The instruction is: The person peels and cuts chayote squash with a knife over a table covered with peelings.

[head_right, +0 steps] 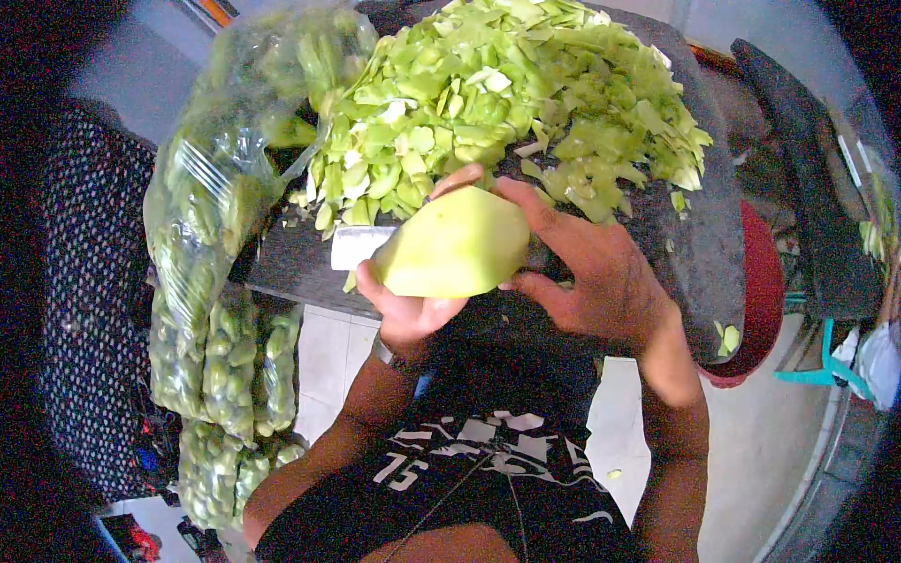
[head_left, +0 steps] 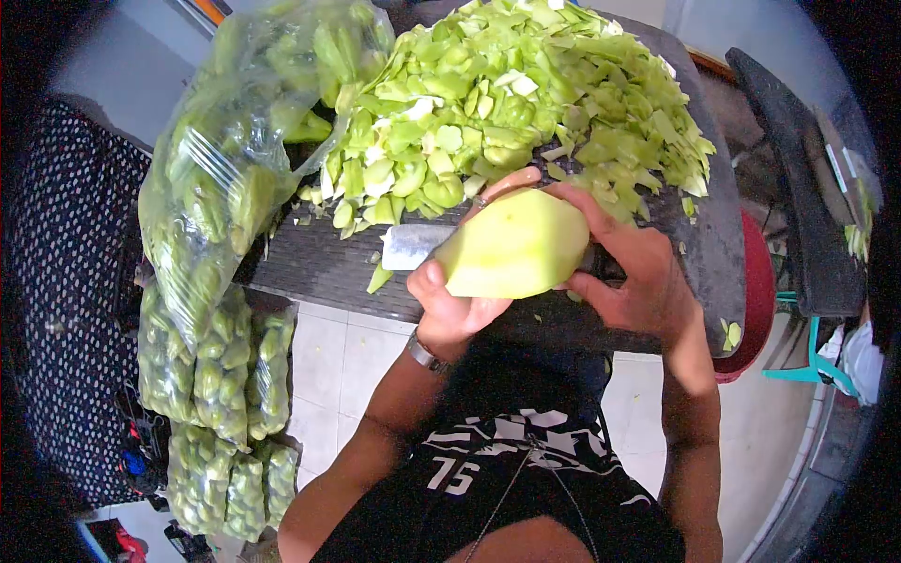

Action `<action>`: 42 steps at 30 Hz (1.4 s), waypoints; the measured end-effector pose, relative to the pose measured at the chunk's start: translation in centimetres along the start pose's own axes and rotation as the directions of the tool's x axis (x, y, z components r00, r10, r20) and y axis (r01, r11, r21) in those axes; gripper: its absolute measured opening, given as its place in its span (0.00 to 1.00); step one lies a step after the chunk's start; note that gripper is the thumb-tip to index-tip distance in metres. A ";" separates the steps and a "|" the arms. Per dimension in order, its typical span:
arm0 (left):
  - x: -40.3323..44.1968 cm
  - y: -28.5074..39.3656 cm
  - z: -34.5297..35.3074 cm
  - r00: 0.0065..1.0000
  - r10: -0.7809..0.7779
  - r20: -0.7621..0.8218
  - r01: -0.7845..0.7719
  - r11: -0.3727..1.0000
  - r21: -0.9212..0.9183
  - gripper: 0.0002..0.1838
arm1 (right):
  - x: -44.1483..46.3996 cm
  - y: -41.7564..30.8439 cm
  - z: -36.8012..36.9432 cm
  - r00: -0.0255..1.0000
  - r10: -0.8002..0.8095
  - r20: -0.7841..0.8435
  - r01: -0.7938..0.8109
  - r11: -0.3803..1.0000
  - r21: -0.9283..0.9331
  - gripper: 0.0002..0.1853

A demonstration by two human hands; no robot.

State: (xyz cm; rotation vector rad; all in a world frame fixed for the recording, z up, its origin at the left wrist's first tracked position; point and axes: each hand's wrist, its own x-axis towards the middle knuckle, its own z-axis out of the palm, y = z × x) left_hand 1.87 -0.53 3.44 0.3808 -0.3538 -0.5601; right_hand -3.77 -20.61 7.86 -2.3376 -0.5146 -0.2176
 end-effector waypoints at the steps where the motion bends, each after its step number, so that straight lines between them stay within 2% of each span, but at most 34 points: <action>1: 0.0 -0.1 -0.3 1.000 -0.010 0.019 0.011 1.000 -0.015 0.59 | 0.1 0.1 -0.1 1.000 -0.023 -0.009 0.023 1.000 -0.014 0.48; 3: 0.0 -0.1 -1.3 0.995 -0.066 0.068 0.061 0.995 0.073 0.59 | 0.1 0.1 0.1 0.998 -0.065 -0.024 0.064 0.997 -0.035 0.48; 6: -0.2 -0.1 -1.2 0.996 -0.086 -0.019 0.086 0.996 0.017 0.58 | -0.2 -0.4 0.7 0.999 -0.008 -0.041 0.007 1.000 -0.026 0.51; 8: -0.2 -0.2 -1.1 0.995 -0.073 -0.067 0.073 0.997 -0.006 0.57 | -0.3 -0.5 1.7 0.993 -0.012 -0.118 0.005 0.998 -0.067 0.52; 12: -0.6 -0.5 -0.8 0.991 -0.036 -0.129 0.037 0.999 0.008 0.56 | -0.6 -0.5 3.2 0.981 0.032 -0.190 -0.037 0.999 -0.022 0.54; 15: -0.6 -1.3 -0.7 0.993 0.083 -0.083 -0.075 0.993 0.091 0.57 | -0.9 -1.0 4.1 0.976 0.120 -0.180 -0.117 0.993 0.028 0.54; 18: -0.6 -1.2 0.0 0.980 0.116 -0.161 -0.099 0.989 0.113 0.58 | -0.9 -0.8 4.5 0.967 0.190 -0.171 -0.179 0.981 0.079 0.56; 21: -0.2 -0.5 -0.2 0.985 0.069 -0.159 -0.051 0.992 0.116 0.60 | -0.9 -0.7 4.1 0.978 0.113 -0.174 -0.111 0.994 0.017 0.56; 24: -0.2 1.9 -1.7 0.992 -0.128 -0.007 0.125 0.952 0.281 0.61 | -0.8 -0.3 3.4 0.984 -0.051 -0.170 0.039 0.997 -0.071 0.56; 25: -0.3 2.4 -1.7 0.989 -0.149 0.005 0.140 0.938 0.318 0.62 | -0.8 -0.3 3.1 0.992 -0.021 -0.121 0.015 0.999 -0.044 0.55; 27: -0.2 2.4 -2.0 0.989 -0.144 -0.029 0.146 0.937 0.319 0.60 | -0.6 -0.1 2.5 0.999 0.030 -0.022 -0.030 1.000 0.004 0.55; 31: 0.0 1.4 -0.7 0.985 -0.098 -0.142 0.124 0.975 0.184 0.58 | 0.5 -0.2 2.4 0.996 0.002 -0.094 0.002 0.999 0.037 0.56; 33: 0.0 0.4 -0.7 0.990 -0.002 -0.144 0.028 0.983 0.180 0.56 | 0.7 -0.2 2.6 0.992 0.010 -0.122 -0.005 0.999 0.036 0.57; 36: -0.2 -1.4 -0.1 0.969 0.147 -0.197 -0.103 0.971 0.217 0.55 | 0.8 0.3 3.3 0.989 0.087 -0.121 -0.059 0.974 0.220 0.56; 38: 0.0 -1.9 0.0 0.951 0.214 -0.225 -0.170 0.965 0.200 0.54 | 0.8 0.0 3.1 0.971 0.219 -0.095 -0.191 0.952 0.239 0.53; 40: 0.1 -2.2 -0.7 0.941 0.238 -0.242 -0.213 0.969 0.124 0.52 | 0.6 -0.1 3.1 0.941 0.322 -0.102 -0.303 0.939 0.165 0.50; 42: 0.0 -2.0 -1.7 0.947 0.194 -0.255 -0.180 0.981 0.076 0.52 | 0.2 0.1 3.6 0.905 0.393 -0.162 -0.397 0.918 0.005 0.48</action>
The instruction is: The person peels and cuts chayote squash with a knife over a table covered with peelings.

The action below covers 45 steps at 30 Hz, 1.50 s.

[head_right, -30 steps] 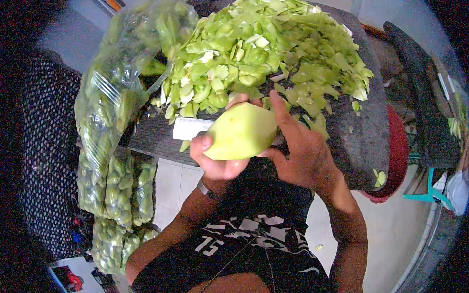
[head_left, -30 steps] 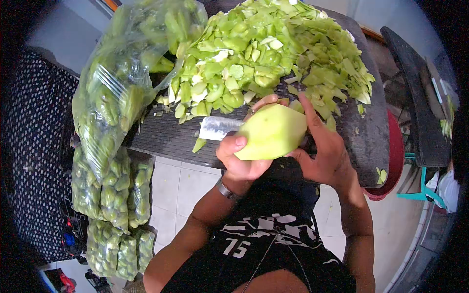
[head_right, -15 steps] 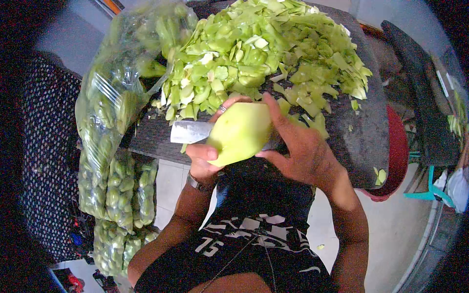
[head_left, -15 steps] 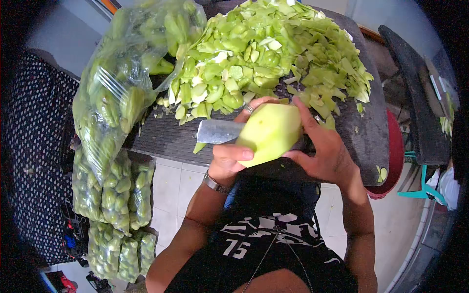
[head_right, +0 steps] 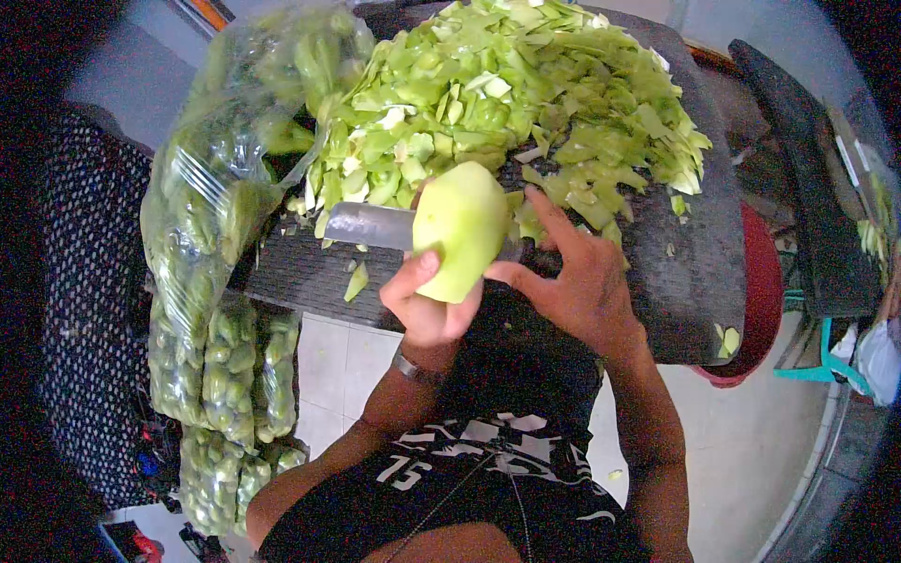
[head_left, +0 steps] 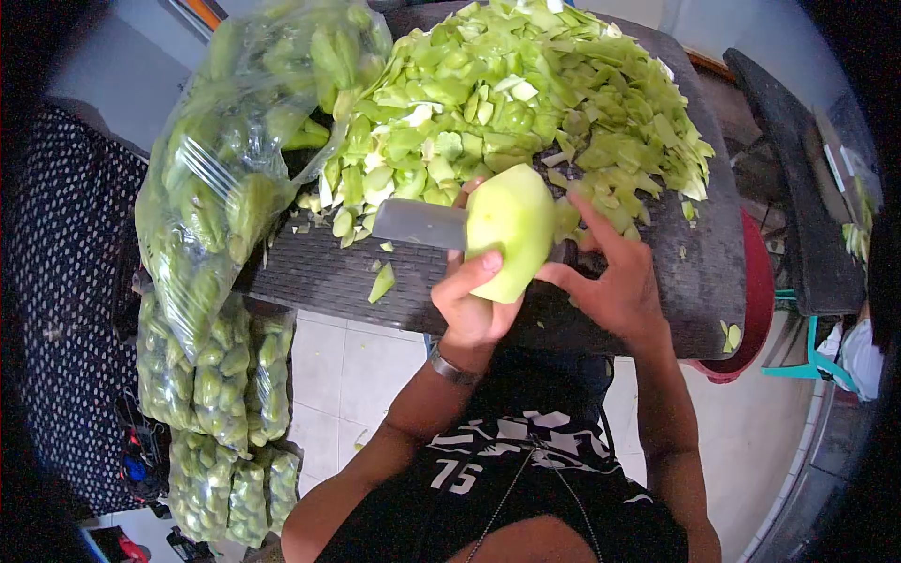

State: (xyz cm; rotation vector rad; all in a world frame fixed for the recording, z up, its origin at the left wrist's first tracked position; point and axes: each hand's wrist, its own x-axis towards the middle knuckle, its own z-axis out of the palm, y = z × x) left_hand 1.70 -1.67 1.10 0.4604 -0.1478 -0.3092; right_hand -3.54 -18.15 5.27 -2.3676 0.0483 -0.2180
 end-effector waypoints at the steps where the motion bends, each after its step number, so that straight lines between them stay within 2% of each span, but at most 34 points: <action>1: 0.4 0.3 -0.3 1.000 -0.018 0.003 0.018 1.000 -0.018 0.52 | -0.1 0.2 0.3 0.996 -0.083 -0.026 0.082 0.996 -0.019 0.47; 3: 0.8 0.9 -0.8 0.991 -0.112 0.072 0.116 0.991 -0.067 0.51 | -0.8 0.8 1.1 0.970 -0.237 -0.060 0.233 0.971 -0.057 0.44; 5: 0.9 2.1 -1.1 0.964 -0.231 0.133 0.243 0.967 -0.078 0.52 | -0.9 1.1 1.2 0.954 -0.295 -0.055 0.294 0.955 -0.021 0.43; 8: 1.2 2.5 -2.1 0.941 -0.282 0.189 0.265 0.958 0.110 0.51 | -1.1 0.9 1.1 0.948 -0.316 -0.035 0.317 0.948 0.021 0.41; 11: 0.6 2.3 -0.5 0.969 -0.246 0.009 0.243 0.965 0.097 0.50 | -0.9 0.4 1.5 0.944 -0.324 -0.059 0.329 0.938 0.111 0.42; 15: 0.2 1.1 0.1 0.995 -0.097 -0.037 0.101 0.985 0.142 0.46 | -0.5 0.8 2.5 0.910 -0.392 -0.135 0.409 0.902 0.137 0.44; 18: -0.2 0.3 1.4 0.994 0.065 -0.083 -0.041 0.965 0.260 0.44 | -0.8 0.7 2.0 0.963 -0.268 -0.007 0.263 0.939 0.219 0.44; 21: 0.1 0.2 2.3 0.991 0.081 -0.111 -0.038 0.938 0.344 0.38 | -0.8 1.0 1.7 0.969 -0.246 -0.007 0.242 0.949 0.203 0.44; 24: 1.6 1.7 0.2 0.953 -0.274 -0.126 0.299 0.915 0.271 0.35 | -0.7 1.7 1.1 0.950 -0.309 -0.036 0.311 0.948 0.072 0.43; 25: 1.9 2.2 0.3 0.926 -0.370 -0.072 0.377 0.908 0.182 0.29 | -0.7 1.5 0.8 0.946 -0.322 -0.033 0.323 0.946 0.037 0.43; 28: 1.7 1.8 0.1 0.939 -0.309 -0.152 0.330 0.934 0.140 0.31 | -0.8 0.6 0.0 0.944 -0.328 0.009 0.329 0.944 -0.033 0.42; 29: 2.0 1.8 -0.6 0.949 -0.309 -0.067 0.315 0.942 0.117 0.31 | -0.8 0.5 -0.3 0.947 -0.318 0.047 0.320 0.947 -0.042 0.41; 30: 2.0 1.9 -0.5 0.951 -0.300 -0.072 0.307 0.944 0.122 0.31 | -0.8 0.5 -0.5 0.948 -0.307 0.087 0.312 0.949 -0.052 0.40; 33: 1.5 2.6 -0.2 0.952 -0.290 -0.097 0.300 0.947 0.115 0.28 | -0.9 0.5 -0.1 0.928 -0.372 0.000 0.372 0.927 0.050 0.39; 35: 1.8 3.5 0.5 0.947 -0.303 -0.102 0.313 0.946 0.091 0.25 | -1.1 0.8 0.0 0.940 -0.342 0.001 0.342 0.940 0.007 0.38; 39: 1.5 3.5 1.8 0.967 -0.161 -0.197 0.206 0.951 0.229 0.22 | -1.3 1.2 1.3 0.955 -0.286 0.082 0.293 0.952 -0.089 0.33; 41: 1.9 3.3 1.3 0.976 -0.128 -0.177 0.178 0.936 0.303 0.22 | -1.2 0.8 2.5 0.969 -0.248 0.007 0.248 0.969 -0.006 0.32; 42: 1.7 2.5 1.4 0.986 -0.015 -0.166 0.068 0.944 0.324 0.22 | -1.3 0.8 3.0 0.974 -0.223 -0.031 0.224 0.974 0.037 0.31; 44: 1.4 0.4 1.9 0.969 0.208 -0.129 -0.150 0.920 0.362 0.24 | -0.7 1.0 3.7 0.950 -0.278 -0.144 0.295 0.947 0.122 0.29; 45: 1.6 0.6 2.4 0.971 0.192 -0.140 -0.130 0.922 0.366 0.26 | -0.1 1.1 4.0 0.932 -0.306 -0.197 0.338 0.927 0.160 0.29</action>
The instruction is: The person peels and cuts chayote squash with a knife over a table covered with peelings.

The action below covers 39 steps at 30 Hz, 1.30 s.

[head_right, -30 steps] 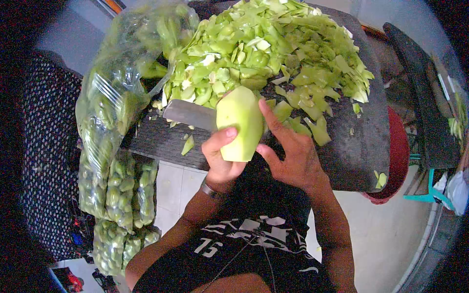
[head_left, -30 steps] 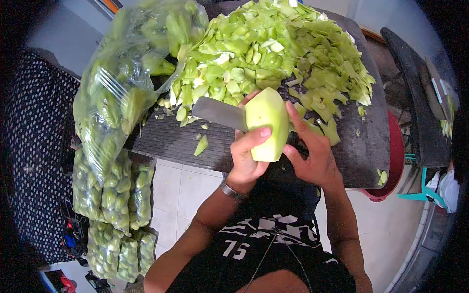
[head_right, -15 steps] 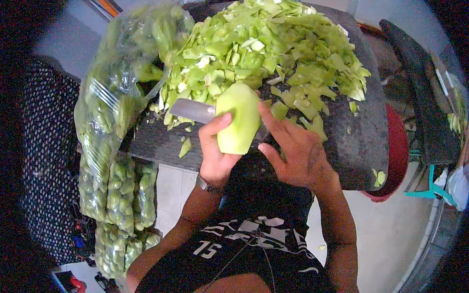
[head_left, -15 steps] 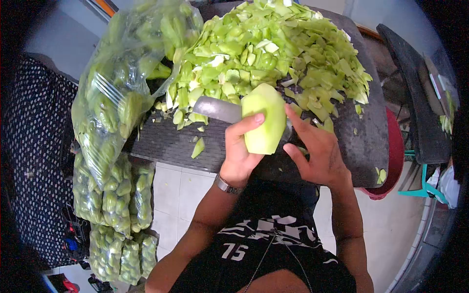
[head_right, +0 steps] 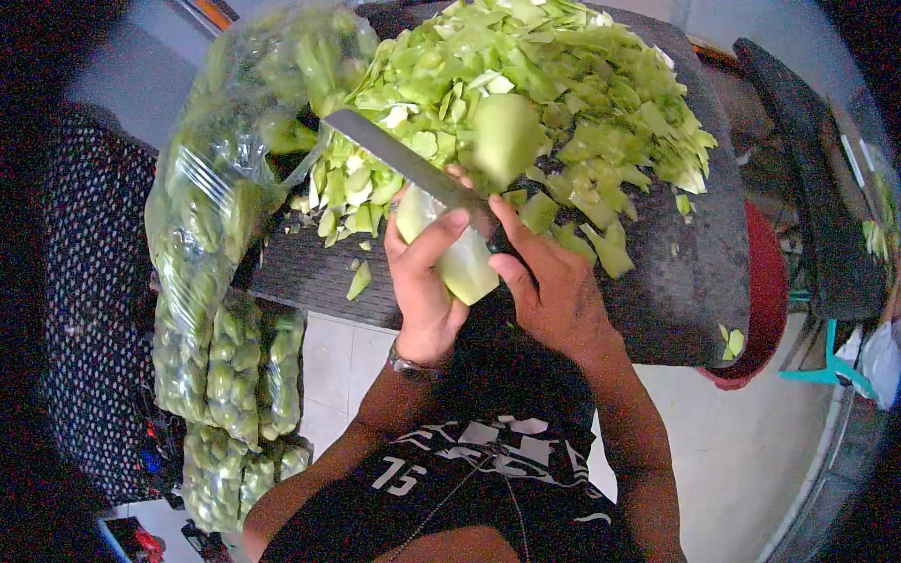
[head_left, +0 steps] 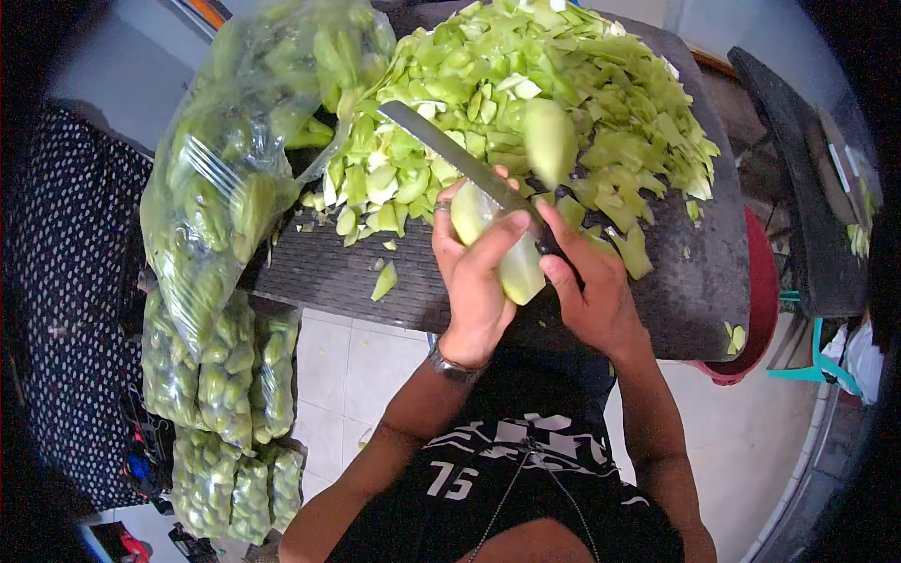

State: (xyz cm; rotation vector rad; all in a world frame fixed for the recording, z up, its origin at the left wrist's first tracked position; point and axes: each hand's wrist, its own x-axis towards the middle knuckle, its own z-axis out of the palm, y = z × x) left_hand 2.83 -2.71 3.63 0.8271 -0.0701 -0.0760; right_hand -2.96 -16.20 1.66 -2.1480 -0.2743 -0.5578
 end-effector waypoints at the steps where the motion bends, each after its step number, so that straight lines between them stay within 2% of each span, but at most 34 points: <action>1: 0.2 0.0 0.0 0.999 -0.028 -0.030 0.029 0.999 0.039 0.24 | 0.2 0.2 0.3 1.000 0.018 -0.006 -0.018 1.000 0.003 0.28; 3: 0.7 -0.1 0.2 0.992 -0.085 -0.093 0.094 0.990 0.108 0.20 | 0.5 0.2 0.3 0.998 0.055 -0.016 -0.055 0.998 0.005 0.27; 4: 0.9 -0.3 0.0 0.993 -0.101 -0.063 0.106 0.991 0.081 0.18 | 0.8 -0.5 -0.6 0.971 0.218 0.099 -0.221 0.975 0.020 0.26; 7: 0.7 -0.9 -0.8 0.968 -0.236 -0.090 0.225 0.967 -0.122 0.17 | 1.6 -1.7 -1.4 0.887 0.439 0.147 -0.448 0.893 0.038 0.26; 8: 0.7 -1.1 -1.6 0.956 -0.283 -0.074 0.266 0.947 -0.180 0.20 | 1.4 -1.2 -1.0 0.897 0.427 0.113 -0.437 0.896 0.081 0.26; 10: 0.7 -0.8 -2.3 0.934 -0.357 -0.001 0.352 0.923 -0.157 0.18 | 0.9 -0.1 -0.4 0.903 0.425 0.061 -0.429 0.885 0.179 0.26; 11: 0.7 -0.7 -2.6 0.919 -0.392 0.037 0.393 0.908 -0.143 0.18 | 0.9 0.1 -0.4 0.899 0.436 0.044 -0.434 0.870 0.234 0.26; 12: 1.0 -0.5 -3.1 0.904 -0.409 0.122 0.417 0.907 -0.052 0.18 | 0.9 -0.3 -0.8 0.879 0.473 0.052 -0.466 0.832 0.300 0.26; 15: 1.0 0.5 -3.4 0.857 -0.493 0.154 0.502 0.865 -0.024 0.20 | 0.6 -0.5 -2.0 0.874 0.485 0.042 -0.457 0.789 0.410 0.24; 17: 0.8 1.0 -3.7 0.856 -0.486 0.175 0.482 0.874 0.069 0.21 | 0.9 -1.5 -3.4 0.877 0.475 0.069 -0.445 0.753 0.485 0.22; 18: 0.7 1.2 -3.8 0.855 -0.484 0.186 0.470 0.875 0.117 0.21 | 1.7 -2.6 -3.1 0.861 0.508 -0.029 -0.425 0.751 0.506 0.17; 20: 0.4 1.4 -3.8 0.855 -0.489 0.176 0.458 0.869 0.190 0.24 | 2.4 -1.9 -3.6 0.817 0.576 -0.018 -0.537 0.772 0.341 0.16; 23: 0.6 1.6 -4.6 0.809 -0.543 0.224 0.494 0.836 0.240 0.26 | 2.2 -1.0 -4.0 0.812 0.584 0.005 -0.571 0.792 0.217 0.17; 25: 0.8 1.8 -5.1 0.760 -0.586 0.281 0.536 0.810 0.239 0.26 | 1.6 -2.2 -4.1 0.876 0.481 -0.025 -0.475 0.872 0.115 0.21; 27: 0.9 2.2 -5.3 0.704 -0.620 0.347 0.577 0.784 0.230 0.26 | 1.2 -3.1 -4.8 0.959 0.272 0.074 -0.269 0.962 -0.055 0.27; 28: 1.0 2.2 -5.8 0.671 -0.617 0.412 0.580 0.782 0.226 0.26 | 1.0 -3.3 -5.2 0.977 0.168 0.134 -0.150 0.980 -0.132 0.31; 30: 1.2 2.1 -6.7 0.592 -0.601 0.537 0.592 0.776 0.216 0.26 | 0.2 -2.4 -5.2 0.977 0.061 0.204 -0.018 0.978 -0.208 0.37; 31: 1.3 2.1 -6.7 0.567 -0.621 0.542 0.628 0.751 0.202 0.26 | -0.2 -2.2 -5.2 0.970 0.013 0.243 0.048 0.969 -0.243 0.41; 33: 1.8 2.5 -6.3 0.518 -0.653 0.552 0.695 0.698 0.174 0.26 | -0.5 -2.6 -5.7 0.951 0.031 0.307 0.048 0.968 -0.247 0.41; 35: 1.6 3.4 -5.7 0.533 -0.655 0.535 0.549 0.749 0.371 0.28 | -0.8 -2.9 -6.1 0.931 0.052 0.363 0.048 0.964 -0.261 0.40; 37: 1.5 2.9 -5.3 0.606 -0.618 0.501 0.365 0.776 0.514 0.28 | -0.6 -3.3 -6.5 0.920 0.044 0.389 0.066 0.962 -0.265 0.37; 39: 0.8 3.8 -4.5 0.607 -0.646 0.464 0.443 0.759 0.477 0.29 | -0.6 -3.4 -6.6 0.913 0.031 0.406 0.085 0.961 -0.264 0.36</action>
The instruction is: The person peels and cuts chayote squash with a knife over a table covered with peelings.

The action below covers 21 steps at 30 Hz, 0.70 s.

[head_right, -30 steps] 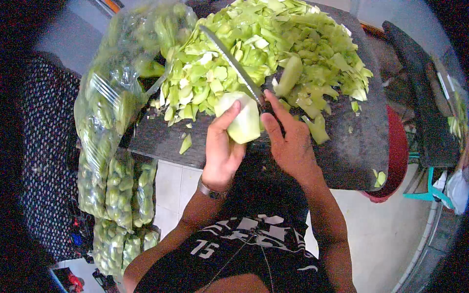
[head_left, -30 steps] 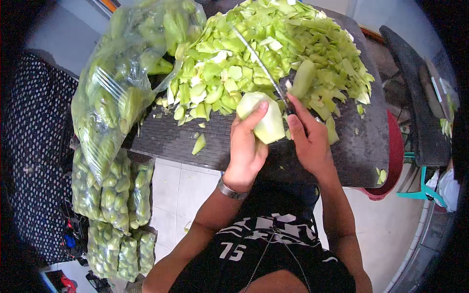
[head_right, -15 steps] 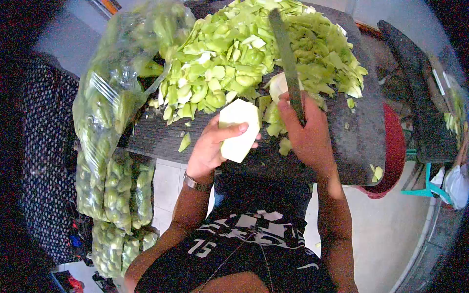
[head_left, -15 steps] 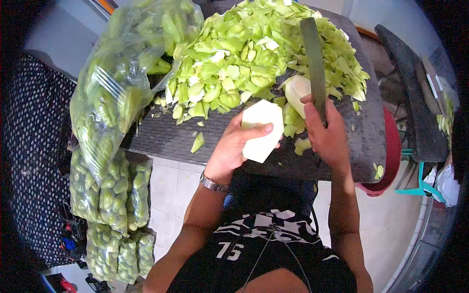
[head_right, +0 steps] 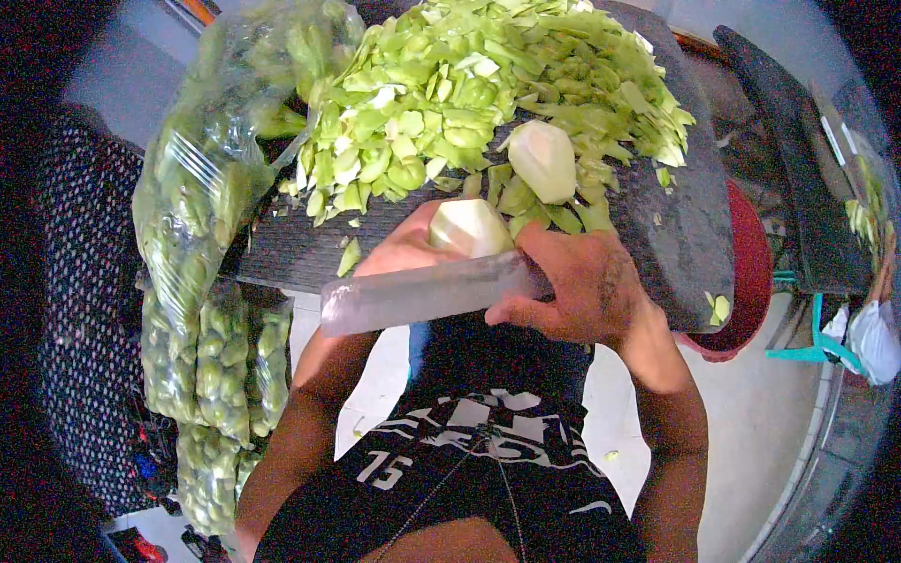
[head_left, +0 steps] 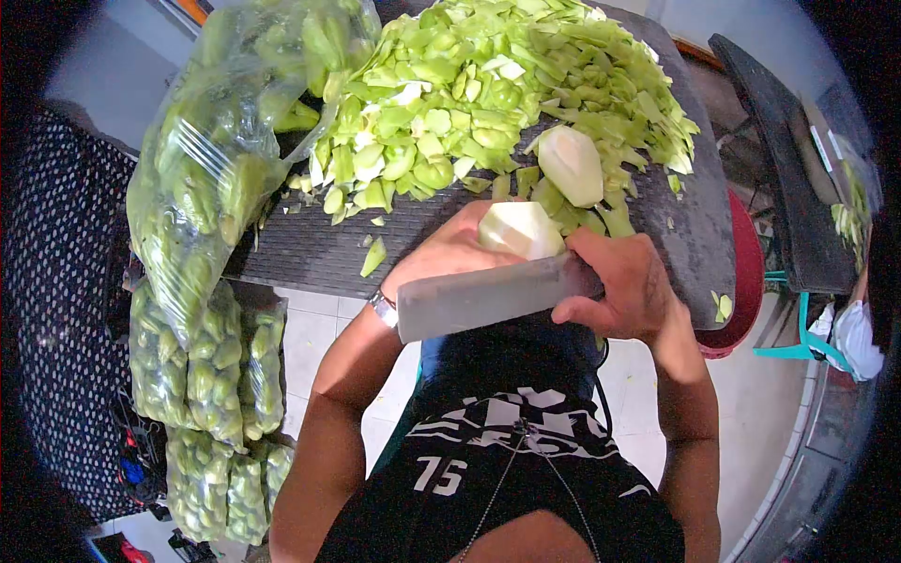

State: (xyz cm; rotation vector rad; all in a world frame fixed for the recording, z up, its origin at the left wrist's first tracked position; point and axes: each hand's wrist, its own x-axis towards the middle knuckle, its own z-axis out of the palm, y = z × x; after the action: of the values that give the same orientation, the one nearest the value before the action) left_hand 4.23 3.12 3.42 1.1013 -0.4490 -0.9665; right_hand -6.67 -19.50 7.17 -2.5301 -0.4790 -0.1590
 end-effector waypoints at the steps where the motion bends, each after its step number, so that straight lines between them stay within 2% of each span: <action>1: -0.2 0.3 0.3 1.000 -0.020 -0.012 0.019 0.999 -0.039 0.30 | 0.0 0.0 0.0 1.000 -0.009 0.002 0.009 1.000 -0.002 0.36; 4: 0.4 0.0 -0.2 0.996 -0.004 0.084 0.009 0.998 -0.057 0.31 | 0.2 0.1 -0.2 1.000 -0.008 0.029 0.008 1.000 -0.014 0.37; 6: -0.8 0.9 0.0 0.987 -0.111 0.115 0.134 0.969 -0.207 0.33 | 0.5 0.6 -0.4 0.999 0.005 0.037 -0.005 1.000 -0.017 0.37; 8: -0.5 0.9 -0.1 0.988 -0.065 0.140 0.053 0.995 0.089 0.38 | 0.8 1.9 -0.3 0.999 0.025 0.022 -0.025 1.000 -0.010 0.37; 9: -0.3 0.9 -0.2 0.987 -0.042 0.153 0.005 0.973 0.231 0.40 | 1.0 2.5 -0.3 0.998 0.061 0.028 -0.063 0.995 0.075 0.36; 11: -0.8 1.1 0.3 0.991 -0.058 0.120 0.048 0.995 0.092 0.42 | 1.2 3.4 -0.1 0.991 0.124 0.055 -0.134 0.961 0.243 0.35; 12: -0.4 0.5 0.0 0.987 -0.008 0.159 -0.006 0.996 0.085 0.43 | 1.7 3.9 -0.2 0.973 0.210 0.097 -0.226 0.951 0.210 0.35; 14: -0.4 0.0 -0.7 0.987 -0.028 0.159 0.023 0.999 0.035 0.41 | 2.0 4.4 0.0 0.906 0.383 0.178 -0.409 0.902 0.137 0.36; 16: -1.2 1.0 -0.2 0.987 -0.157 0.033 0.159 0.984 -0.076 0.40 | 1.5 4.9 0.1 0.857 0.472 0.207 -0.505 0.849 0.155 0.34; 17: -1.2 1.0 -0.4 0.980 -0.183 -0.075 0.182 0.983 -0.025 0.42 | 1.2 5.0 0.1 0.829 0.514 0.221 -0.551 0.819 0.163 0.33; 20: -1.4 0.7 -1.6 0.973 -0.139 -0.183 0.135 0.990 -0.030 0.40 | 0.7 4.8 -0.6 0.780 0.567 0.267 -0.625 0.735 0.263 0.31; 21: -1.7 1.0 -1.8 0.974 -0.123 -0.192 0.121 0.992 -0.021 0.37 | 0.4 4.8 -0.6 0.769 0.563 0.303 -0.639 0.665 0.386 0.29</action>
State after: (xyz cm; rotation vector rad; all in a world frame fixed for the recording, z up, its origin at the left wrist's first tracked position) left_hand 5.09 5.62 3.79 1.2123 -0.2201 -0.9567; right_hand -4.59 -23.45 5.38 -2.0782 0.2762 0.3776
